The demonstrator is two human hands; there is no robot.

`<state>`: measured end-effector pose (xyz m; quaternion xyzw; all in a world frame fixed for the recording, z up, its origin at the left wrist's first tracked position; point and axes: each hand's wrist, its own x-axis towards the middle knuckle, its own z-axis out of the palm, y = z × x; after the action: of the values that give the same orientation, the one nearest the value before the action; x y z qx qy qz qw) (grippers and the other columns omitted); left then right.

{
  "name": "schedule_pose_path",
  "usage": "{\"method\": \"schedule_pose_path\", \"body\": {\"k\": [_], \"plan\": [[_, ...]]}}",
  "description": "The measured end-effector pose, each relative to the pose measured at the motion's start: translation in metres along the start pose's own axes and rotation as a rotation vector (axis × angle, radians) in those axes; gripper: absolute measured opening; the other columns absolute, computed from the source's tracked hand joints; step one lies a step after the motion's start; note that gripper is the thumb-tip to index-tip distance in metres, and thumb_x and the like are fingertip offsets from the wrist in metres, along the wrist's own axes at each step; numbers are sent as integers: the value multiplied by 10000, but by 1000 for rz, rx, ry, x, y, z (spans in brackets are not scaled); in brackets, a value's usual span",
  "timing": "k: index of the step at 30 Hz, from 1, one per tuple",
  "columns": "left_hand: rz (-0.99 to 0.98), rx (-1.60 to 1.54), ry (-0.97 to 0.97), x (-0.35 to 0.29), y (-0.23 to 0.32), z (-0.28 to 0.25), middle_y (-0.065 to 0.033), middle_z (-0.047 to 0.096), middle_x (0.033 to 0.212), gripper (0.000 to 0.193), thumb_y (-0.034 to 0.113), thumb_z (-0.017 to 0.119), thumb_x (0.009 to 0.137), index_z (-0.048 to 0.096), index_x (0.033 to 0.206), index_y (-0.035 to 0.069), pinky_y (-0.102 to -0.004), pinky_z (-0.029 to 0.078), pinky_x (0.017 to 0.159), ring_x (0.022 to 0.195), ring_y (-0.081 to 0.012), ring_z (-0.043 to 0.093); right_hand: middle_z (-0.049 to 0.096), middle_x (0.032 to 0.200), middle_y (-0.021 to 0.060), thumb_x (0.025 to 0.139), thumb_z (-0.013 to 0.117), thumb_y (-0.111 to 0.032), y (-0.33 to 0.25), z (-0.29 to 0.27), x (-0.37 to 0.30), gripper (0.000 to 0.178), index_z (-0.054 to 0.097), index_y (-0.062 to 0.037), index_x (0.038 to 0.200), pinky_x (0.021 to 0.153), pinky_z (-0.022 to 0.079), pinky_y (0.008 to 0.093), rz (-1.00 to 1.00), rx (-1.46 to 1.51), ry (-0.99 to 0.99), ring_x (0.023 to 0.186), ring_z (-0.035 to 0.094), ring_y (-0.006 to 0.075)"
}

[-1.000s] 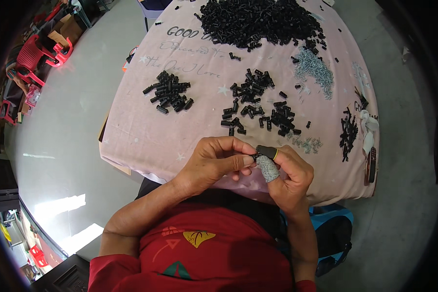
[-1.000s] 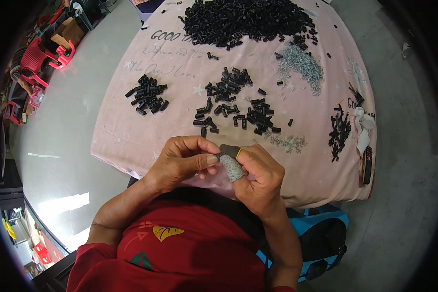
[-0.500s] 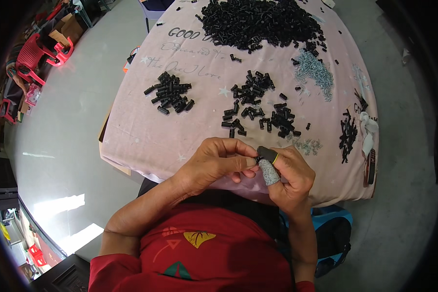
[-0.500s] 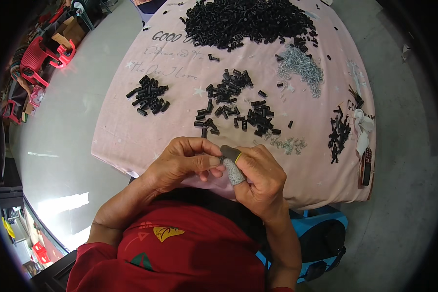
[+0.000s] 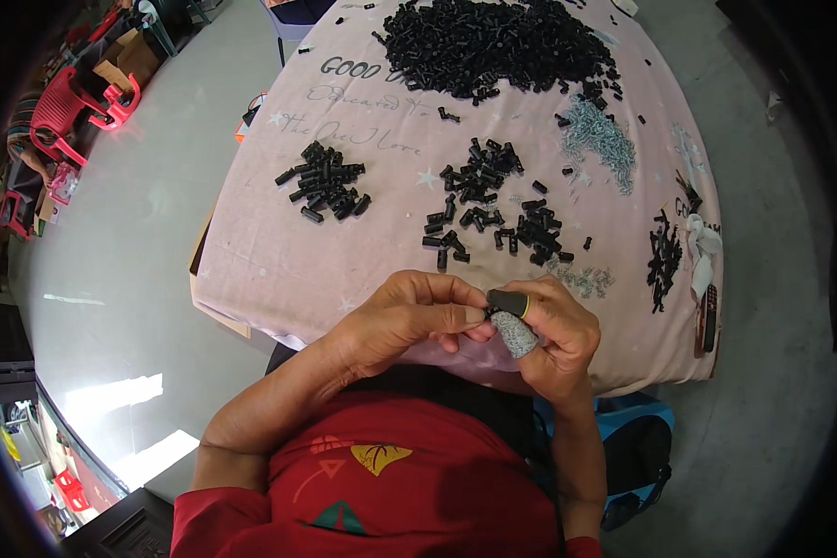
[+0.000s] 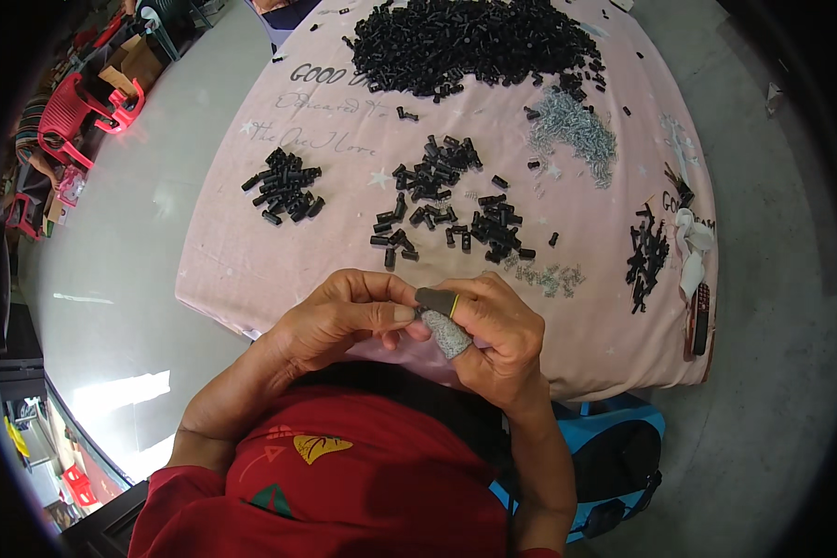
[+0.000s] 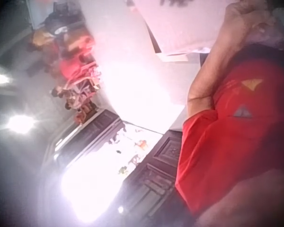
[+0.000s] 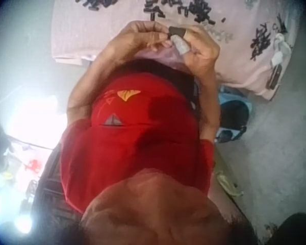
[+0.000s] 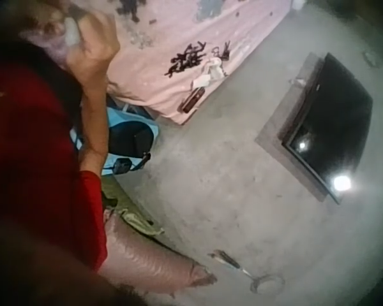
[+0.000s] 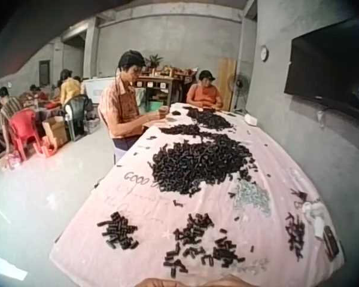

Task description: Assembling small black plastic components on a table.

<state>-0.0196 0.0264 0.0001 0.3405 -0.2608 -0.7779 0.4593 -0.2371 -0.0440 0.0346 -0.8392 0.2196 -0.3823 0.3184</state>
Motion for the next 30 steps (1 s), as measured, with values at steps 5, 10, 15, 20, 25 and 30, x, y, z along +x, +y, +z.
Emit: {"method": "schedule_pose_path", "body": {"k": [5,10,15,20,25,30], "plan": [[-18,-28,-32,-1,3,1,-123,785,1103,289,129,752,985,701,1225,-23,-230,546,800,927,-111,708,760,1050,157,774,837,-20,-6,-2,2,341,784,16,1108,732,570,344,16,-101,-6,863,713,270],[-42,-141,1,0,2,6,-100,767,1122,275,125,757,983,711,1213,-18,-213,528,780,894,-103,671,747,1056,157,725,887,-73,-8,6,7,469,765,17,1169,723,579,351,-99,-192,12,868,712,273],[-38,-172,18,0,2,8,-84,759,1118,247,138,750,994,723,1198,2,-227,531,798,945,-105,668,741,1032,135,699,899,-74,-7,15,7,510,755,23,1178,712,586,363,-148,-312,44,858,707,284],[-43,-148,21,0,0,5,-63,744,1118,240,180,743,1008,733,1188,21,-246,533,833,990,-108,661,750,1029,127,707,882,-49,-4,15,6,478,756,26,1162,718,583,361,-154,-315,42,863,707,285],[-37,-233,-95,1,6,5,-39,740,1077,291,246,738,1021,745,1206,22,-248,537,861,975,-101,654,754,1030,130,697,880,-44,-3,16,4,481,759,24,1159,728,581,361,-157,-299,83,857,708,287],[-51,-154,-22,-1,0,8,-39,749,1031,278,254,722,1030,776,1161,15,-251,544,852,954,-99,662,753,1031,132,689,882,-49,2,18,2,486,757,31,1152,732,581,361,-178,-285,87,846,708,283]]}}
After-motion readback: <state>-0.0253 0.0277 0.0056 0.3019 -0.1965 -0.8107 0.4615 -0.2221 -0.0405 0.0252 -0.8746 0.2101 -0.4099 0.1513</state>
